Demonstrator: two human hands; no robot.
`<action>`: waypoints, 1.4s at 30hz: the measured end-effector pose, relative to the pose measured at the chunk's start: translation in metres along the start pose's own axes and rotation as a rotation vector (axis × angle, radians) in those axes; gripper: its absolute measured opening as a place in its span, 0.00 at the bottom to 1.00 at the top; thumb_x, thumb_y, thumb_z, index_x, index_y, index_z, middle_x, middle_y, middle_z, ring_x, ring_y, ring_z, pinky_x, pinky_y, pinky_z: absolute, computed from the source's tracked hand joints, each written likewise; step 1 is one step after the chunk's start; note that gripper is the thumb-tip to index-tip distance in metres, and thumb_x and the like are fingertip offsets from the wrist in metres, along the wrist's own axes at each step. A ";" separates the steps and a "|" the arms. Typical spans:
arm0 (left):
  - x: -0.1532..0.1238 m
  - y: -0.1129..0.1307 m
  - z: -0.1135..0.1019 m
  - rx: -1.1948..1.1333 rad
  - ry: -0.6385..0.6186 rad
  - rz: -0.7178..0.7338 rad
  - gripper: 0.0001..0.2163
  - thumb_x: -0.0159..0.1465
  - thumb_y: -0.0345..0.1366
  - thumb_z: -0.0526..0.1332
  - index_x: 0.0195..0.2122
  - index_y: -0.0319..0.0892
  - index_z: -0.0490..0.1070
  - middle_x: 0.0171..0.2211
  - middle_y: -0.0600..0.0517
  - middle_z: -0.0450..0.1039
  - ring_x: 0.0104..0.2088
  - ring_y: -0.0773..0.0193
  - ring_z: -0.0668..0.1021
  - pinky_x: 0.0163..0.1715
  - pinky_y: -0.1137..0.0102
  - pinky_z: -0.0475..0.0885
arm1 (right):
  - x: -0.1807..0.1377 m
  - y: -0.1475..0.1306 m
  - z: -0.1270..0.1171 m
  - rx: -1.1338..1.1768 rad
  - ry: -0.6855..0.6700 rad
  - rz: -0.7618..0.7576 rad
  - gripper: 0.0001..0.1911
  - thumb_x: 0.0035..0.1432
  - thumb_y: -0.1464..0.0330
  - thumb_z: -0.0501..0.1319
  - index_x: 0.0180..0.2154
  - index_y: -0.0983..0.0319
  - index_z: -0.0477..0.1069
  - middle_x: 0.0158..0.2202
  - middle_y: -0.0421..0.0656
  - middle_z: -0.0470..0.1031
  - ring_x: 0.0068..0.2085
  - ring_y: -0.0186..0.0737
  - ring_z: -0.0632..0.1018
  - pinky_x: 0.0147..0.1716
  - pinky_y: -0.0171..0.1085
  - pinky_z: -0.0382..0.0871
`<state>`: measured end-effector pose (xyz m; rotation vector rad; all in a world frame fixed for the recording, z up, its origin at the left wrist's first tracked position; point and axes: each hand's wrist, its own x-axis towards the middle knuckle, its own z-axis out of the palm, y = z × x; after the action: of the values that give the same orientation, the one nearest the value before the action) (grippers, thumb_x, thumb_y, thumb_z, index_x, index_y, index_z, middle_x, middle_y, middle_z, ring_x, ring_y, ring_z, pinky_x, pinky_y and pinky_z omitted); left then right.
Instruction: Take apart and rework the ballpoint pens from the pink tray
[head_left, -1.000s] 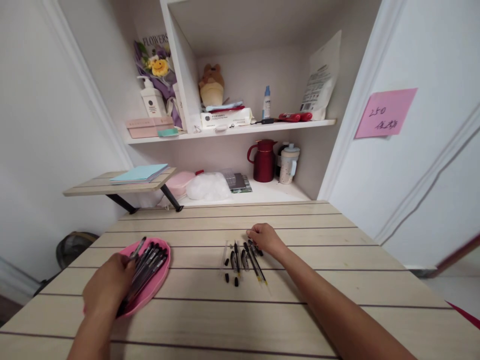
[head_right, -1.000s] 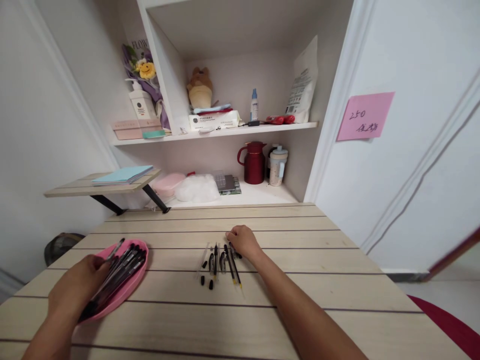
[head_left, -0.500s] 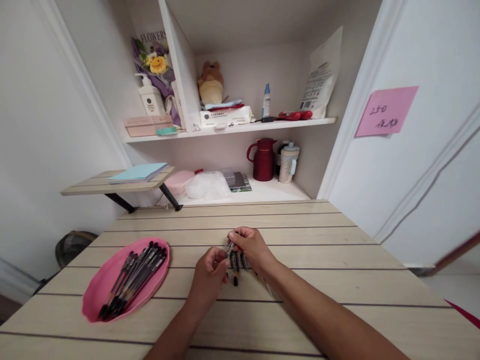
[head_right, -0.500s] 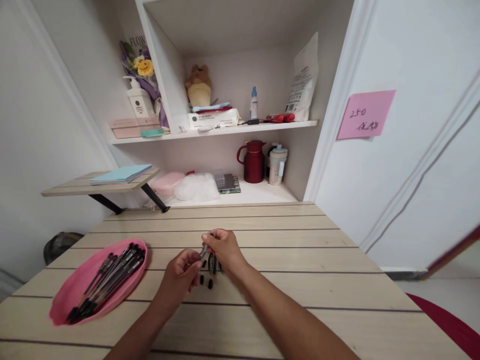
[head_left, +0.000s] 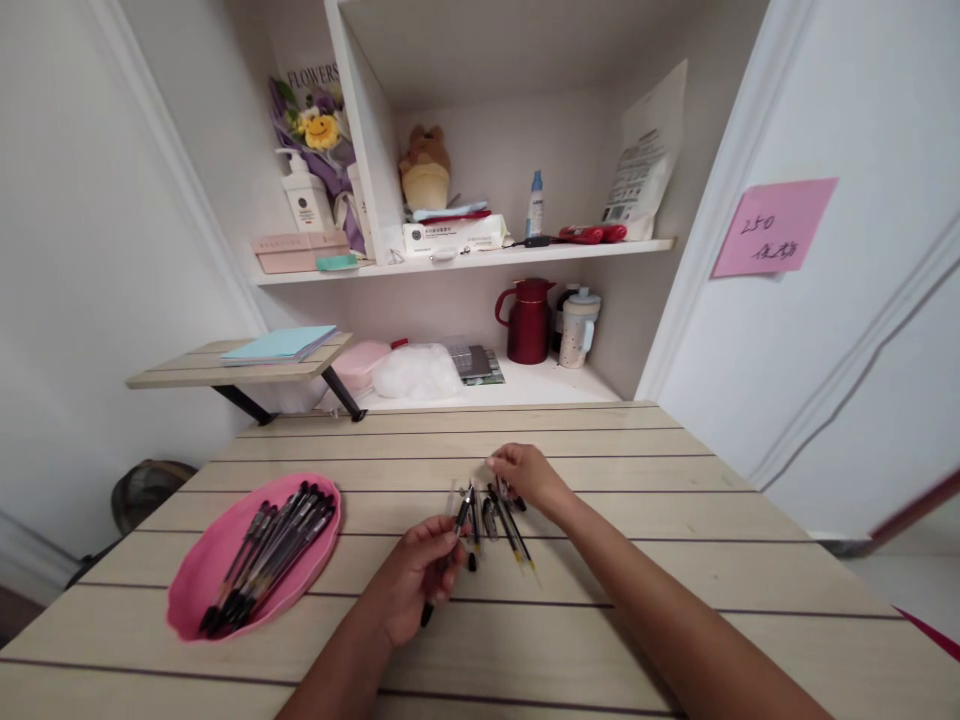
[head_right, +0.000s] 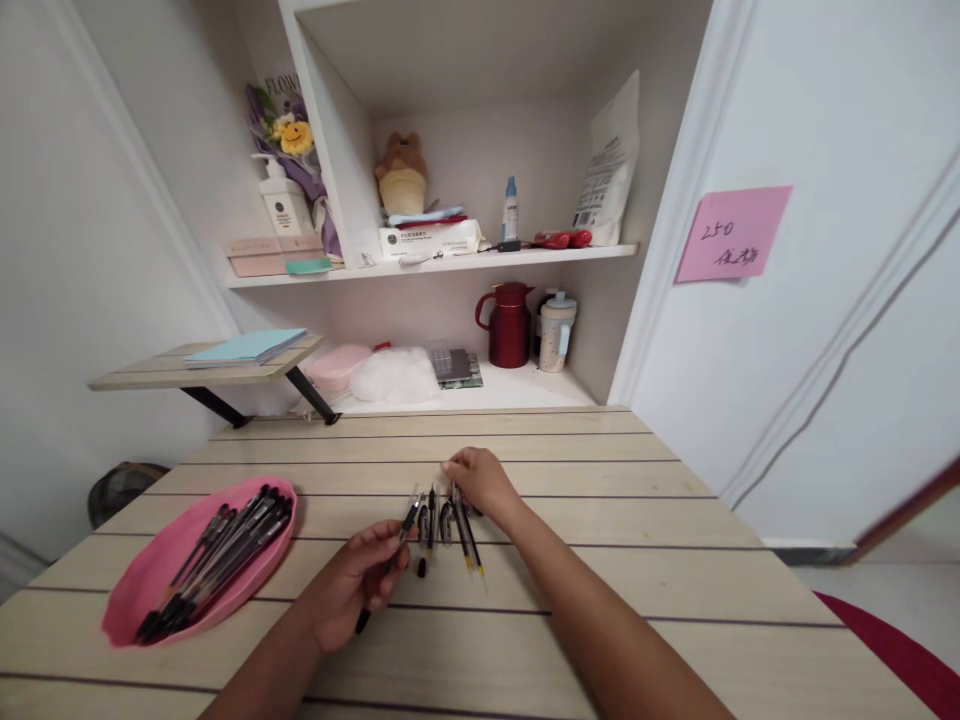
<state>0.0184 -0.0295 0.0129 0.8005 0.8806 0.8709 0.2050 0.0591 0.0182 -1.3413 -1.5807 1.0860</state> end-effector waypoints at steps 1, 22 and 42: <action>0.000 0.000 0.000 0.004 0.013 0.001 0.11 0.51 0.35 0.61 0.36 0.38 0.68 0.22 0.55 0.67 0.14 0.77 0.64 0.11 0.81 0.50 | -0.001 0.001 0.002 -0.171 -0.022 -0.016 0.13 0.46 0.60 0.57 0.26 0.64 0.70 0.19 0.41 0.71 0.19 0.31 0.66 0.19 0.31 0.54; 0.005 -0.005 0.006 -0.072 0.047 0.018 0.11 0.52 0.40 0.61 0.34 0.38 0.68 0.18 0.58 0.64 0.12 0.78 0.60 0.11 0.79 0.50 | -0.018 -0.013 0.031 0.557 -0.324 0.141 0.15 0.42 0.59 0.62 0.26 0.65 0.68 0.19 0.38 0.69 0.17 0.26 0.67 0.13 0.25 0.52; 0.002 0.001 0.000 -0.248 -0.134 -0.073 0.10 0.54 0.38 0.59 0.35 0.39 0.66 0.16 0.60 0.59 0.10 0.82 0.53 0.08 0.83 0.42 | -0.026 -0.017 0.044 0.820 -0.349 0.073 0.16 0.38 0.62 0.66 0.24 0.67 0.68 0.18 0.40 0.70 0.18 0.30 0.70 0.20 0.31 0.63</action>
<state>0.0184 -0.0273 0.0134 0.6003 0.6643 0.8336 0.1617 0.0263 0.0185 -0.6736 -1.0890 1.8240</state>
